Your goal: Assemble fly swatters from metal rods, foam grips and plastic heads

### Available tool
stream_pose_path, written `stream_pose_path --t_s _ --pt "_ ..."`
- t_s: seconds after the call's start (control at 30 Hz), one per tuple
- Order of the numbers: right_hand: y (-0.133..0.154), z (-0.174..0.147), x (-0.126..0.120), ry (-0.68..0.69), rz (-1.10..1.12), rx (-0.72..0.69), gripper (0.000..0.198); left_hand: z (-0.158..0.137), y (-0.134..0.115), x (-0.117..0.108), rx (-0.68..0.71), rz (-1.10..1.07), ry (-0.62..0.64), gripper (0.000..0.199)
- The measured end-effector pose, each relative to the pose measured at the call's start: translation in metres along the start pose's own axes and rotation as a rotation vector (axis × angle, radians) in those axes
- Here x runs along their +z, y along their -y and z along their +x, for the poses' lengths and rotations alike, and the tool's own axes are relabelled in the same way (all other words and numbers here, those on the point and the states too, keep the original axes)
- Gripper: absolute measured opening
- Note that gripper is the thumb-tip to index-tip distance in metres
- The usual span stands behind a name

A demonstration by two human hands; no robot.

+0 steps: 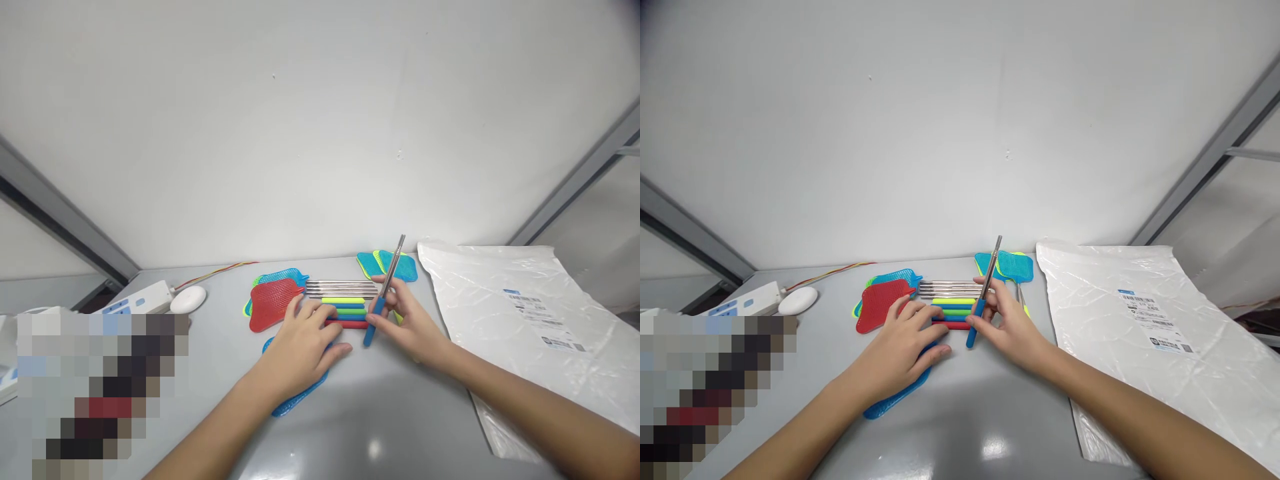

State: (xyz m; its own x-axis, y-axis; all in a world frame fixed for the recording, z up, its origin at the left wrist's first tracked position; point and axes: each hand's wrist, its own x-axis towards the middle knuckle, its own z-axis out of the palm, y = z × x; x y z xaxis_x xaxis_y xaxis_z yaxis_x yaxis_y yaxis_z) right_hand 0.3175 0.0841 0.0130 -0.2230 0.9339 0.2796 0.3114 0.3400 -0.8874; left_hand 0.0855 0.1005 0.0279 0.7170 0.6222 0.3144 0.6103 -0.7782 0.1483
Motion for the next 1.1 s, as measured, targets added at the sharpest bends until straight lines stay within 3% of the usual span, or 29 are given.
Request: stream_pose_path --t_s 0.13,0.27,0.43,0.57,0.67,0.93,1.1 --pt "0.001 -0.004 0.002 0.053 -0.070 -0.077 0.050 0.011 -0.008 -0.009 -0.033 -0.158 -0.131 0.032" --pt "0.003 -0.005 0.001 0.127 -0.218 -0.112 0.026 0.039 -0.022 -0.025 -0.092 -0.496 -0.270 0.030" --pt "0.002 -0.004 0.000 0.123 -0.290 -0.133 0.009 0.071 -0.039 -0.033 -0.149 -0.825 -0.273 0.033" --pt "0.002 -0.004 0.000 0.127 -0.309 -0.143 0.006 0.073 -0.047 -0.031 -0.164 -0.970 -0.207 0.035" --pt "0.004 -0.003 0.000 0.167 -0.337 -0.133 0.008 0.068 -0.049 -0.029 -0.177 -0.987 -0.217 0.036" --pt "0.003 0.000 -0.002 0.183 -0.354 -0.223 0.010 0.064 -0.044 -0.020 -0.121 -0.735 -0.301 0.039" --pt "0.004 0.002 -0.007 0.194 -0.386 -0.245 0.010 0.064 -0.045 -0.011 -0.116 -0.737 -0.313 0.037"
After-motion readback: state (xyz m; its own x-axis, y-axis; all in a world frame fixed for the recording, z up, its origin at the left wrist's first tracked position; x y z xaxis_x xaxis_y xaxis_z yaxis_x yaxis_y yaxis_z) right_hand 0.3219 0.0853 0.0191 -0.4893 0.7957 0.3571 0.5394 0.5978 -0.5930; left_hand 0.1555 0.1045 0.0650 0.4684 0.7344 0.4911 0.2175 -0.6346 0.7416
